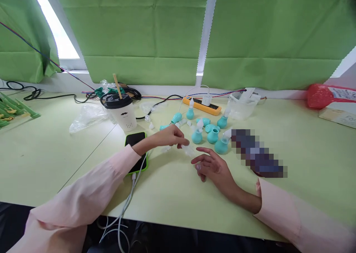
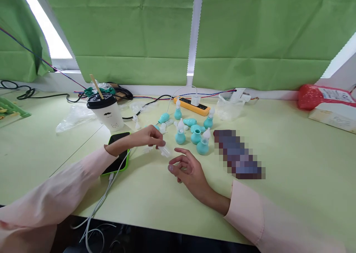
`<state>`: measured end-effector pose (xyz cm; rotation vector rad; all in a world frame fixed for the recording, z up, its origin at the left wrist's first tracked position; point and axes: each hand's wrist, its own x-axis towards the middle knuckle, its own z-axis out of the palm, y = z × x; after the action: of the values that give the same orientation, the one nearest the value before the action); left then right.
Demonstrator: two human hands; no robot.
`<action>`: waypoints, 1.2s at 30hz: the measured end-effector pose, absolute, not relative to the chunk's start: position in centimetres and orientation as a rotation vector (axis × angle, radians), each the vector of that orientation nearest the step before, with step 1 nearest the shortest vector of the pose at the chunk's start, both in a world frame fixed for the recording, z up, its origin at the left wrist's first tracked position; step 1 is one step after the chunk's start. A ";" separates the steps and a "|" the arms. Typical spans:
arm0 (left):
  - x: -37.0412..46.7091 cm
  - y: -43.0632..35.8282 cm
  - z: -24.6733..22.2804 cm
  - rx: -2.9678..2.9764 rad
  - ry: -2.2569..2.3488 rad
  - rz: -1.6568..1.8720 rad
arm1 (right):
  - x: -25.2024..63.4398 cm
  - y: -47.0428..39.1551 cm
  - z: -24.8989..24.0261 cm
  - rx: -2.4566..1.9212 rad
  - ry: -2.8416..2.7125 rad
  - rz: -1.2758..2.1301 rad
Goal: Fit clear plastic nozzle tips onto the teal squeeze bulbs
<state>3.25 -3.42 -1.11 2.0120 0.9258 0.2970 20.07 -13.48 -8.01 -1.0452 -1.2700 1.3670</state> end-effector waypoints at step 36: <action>2.2 -1.0 -3.9 3.094 1.078 0.036 | 20.2 -13.2 -8.2 -1.076 -1.200 1.335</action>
<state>2.19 -0.98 -3.90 3.0941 1.0777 0.0358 20.22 -13.17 -8.21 -1.0760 -1.2000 1.3354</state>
